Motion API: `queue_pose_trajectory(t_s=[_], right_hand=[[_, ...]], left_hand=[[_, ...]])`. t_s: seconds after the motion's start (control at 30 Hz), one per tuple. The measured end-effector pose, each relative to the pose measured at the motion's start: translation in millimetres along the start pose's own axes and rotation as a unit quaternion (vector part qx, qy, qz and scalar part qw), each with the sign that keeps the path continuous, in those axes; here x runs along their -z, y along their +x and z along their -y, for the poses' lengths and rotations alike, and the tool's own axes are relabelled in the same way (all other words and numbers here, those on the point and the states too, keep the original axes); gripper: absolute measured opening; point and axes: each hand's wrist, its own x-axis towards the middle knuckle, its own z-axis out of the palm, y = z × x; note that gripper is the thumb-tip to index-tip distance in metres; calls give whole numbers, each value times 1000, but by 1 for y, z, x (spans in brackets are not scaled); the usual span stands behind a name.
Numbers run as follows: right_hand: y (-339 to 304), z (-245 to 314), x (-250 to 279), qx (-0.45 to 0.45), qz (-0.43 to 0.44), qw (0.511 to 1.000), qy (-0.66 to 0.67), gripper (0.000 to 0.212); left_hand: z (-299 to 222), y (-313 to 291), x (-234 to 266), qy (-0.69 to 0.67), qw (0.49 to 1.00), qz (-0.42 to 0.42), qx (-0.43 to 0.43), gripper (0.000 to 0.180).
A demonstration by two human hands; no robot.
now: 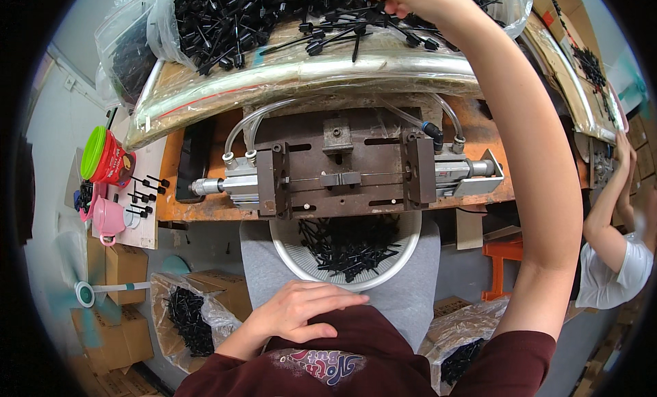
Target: Manually assemble and check black electronic components using a pneumatic jig.
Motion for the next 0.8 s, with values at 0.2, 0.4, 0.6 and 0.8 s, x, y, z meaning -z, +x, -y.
queue_pose_trajectory(t_s=[0.2, 0.4, 0.6, 0.8], right_hand=[[-12, -47, 22, 50, 1, 980, 194, 31], [-52, -46, 8, 88, -95, 955, 267, 29], [-80, -42, -10, 118, -176, 939, 271, 24], [-182, -16, -59, 17, -1, 933, 359, 13]], left_hand=[[-5, 7, 12, 43, 990, -130, -24, 41], [-14, 25, 29, 57, 956, -285, -39, 24], [-20, 37, 38, 90, 944, -309, -67, 31], [-25, 50, 42, 237, 900, -357, -82, 49]])
